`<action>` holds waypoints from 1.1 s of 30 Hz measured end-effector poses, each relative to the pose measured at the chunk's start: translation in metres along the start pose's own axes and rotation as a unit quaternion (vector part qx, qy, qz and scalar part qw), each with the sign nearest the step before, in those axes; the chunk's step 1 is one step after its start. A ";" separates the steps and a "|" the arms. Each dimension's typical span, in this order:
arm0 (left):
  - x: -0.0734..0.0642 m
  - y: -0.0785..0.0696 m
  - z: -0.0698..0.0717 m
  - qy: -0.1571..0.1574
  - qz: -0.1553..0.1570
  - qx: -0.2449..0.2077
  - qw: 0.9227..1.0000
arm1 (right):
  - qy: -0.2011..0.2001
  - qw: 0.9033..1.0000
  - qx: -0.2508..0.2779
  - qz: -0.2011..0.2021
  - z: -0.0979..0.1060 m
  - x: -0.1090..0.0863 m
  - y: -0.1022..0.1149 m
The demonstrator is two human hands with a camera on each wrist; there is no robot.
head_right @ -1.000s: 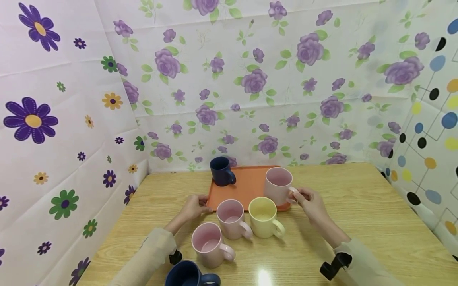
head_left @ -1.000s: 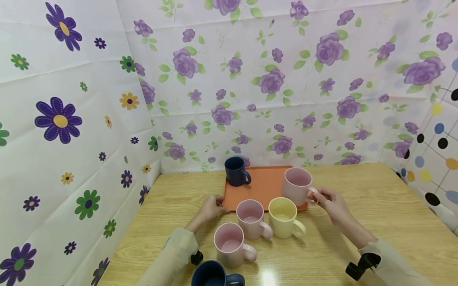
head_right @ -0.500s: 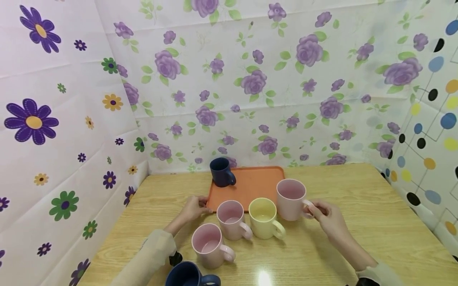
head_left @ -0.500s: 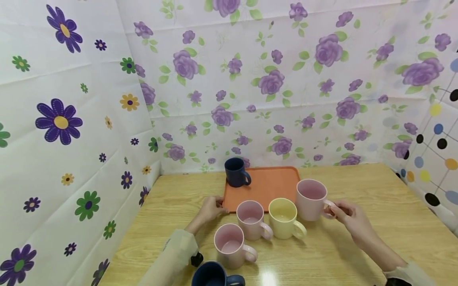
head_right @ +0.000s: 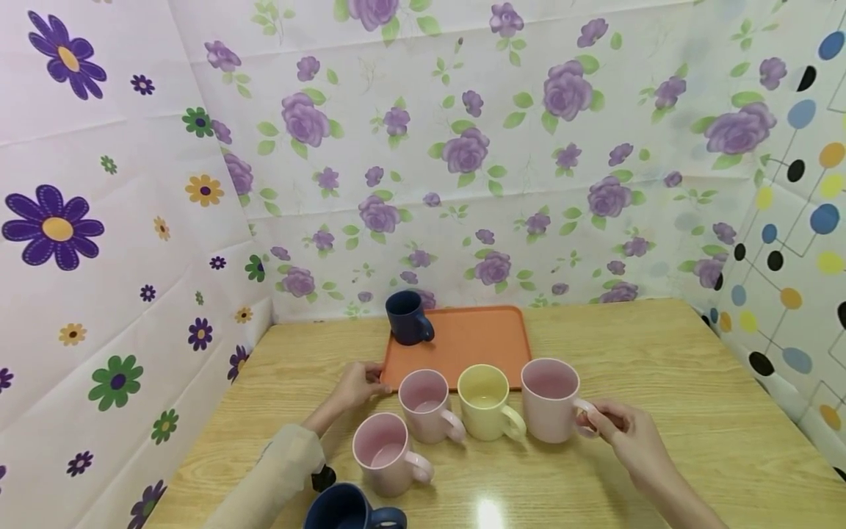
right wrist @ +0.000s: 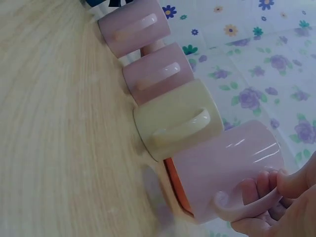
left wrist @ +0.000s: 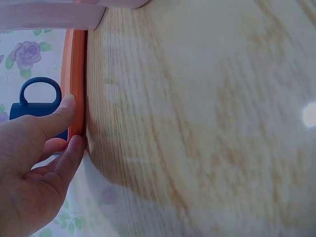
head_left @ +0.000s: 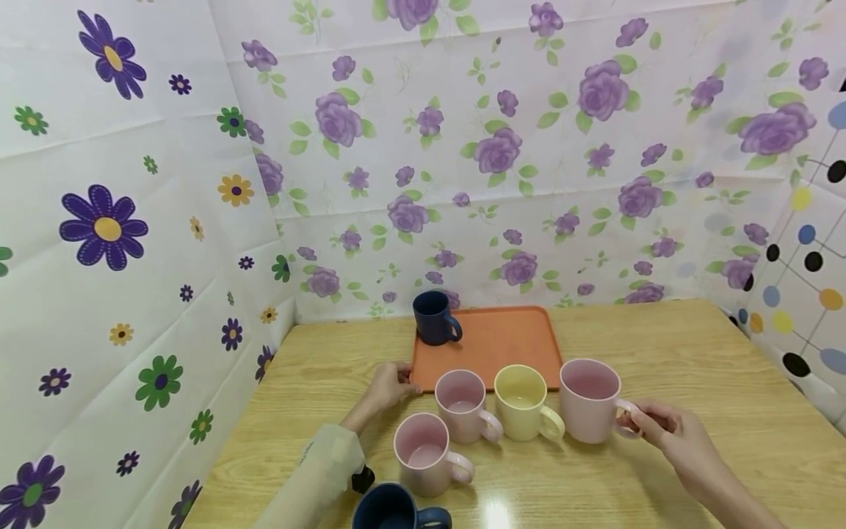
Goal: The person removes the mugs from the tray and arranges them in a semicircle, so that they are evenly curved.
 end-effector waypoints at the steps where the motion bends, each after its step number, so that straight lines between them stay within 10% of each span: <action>1: 0.000 0.000 0.000 0.001 0.000 0.001 1.000 | 0.001 1.000 -0.002 -0.006 0.000 -0.002 -0.002; 14: 0.000 0.003 -0.001 -0.003 0.008 0.000 1.000 | -0.035 0.999 -0.009 -0.022 -0.012 -0.019 -0.024; 20: 0.001 0.002 -0.003 0.006 0.000 0.002 1.000 | 0.016 0.996 0.008 -0.087 -0.014 -0.024 -0.031; 33: 0.001 0.002 -0.002 -0.008 0.006 -0.004 1.000 | 0.134 0.990 0.021 -0.037 -0.016 -0.020 -0.028</action>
Point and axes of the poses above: each hand's wrist, its own x-axis towards the middle knuckle, its own z-axis out of the back of the hand, y = z × x, the point moved 4 cm from there along x, towards the middle knuckle, and after that the axes turned 2 degrees about -z, right-handed, at the moved point
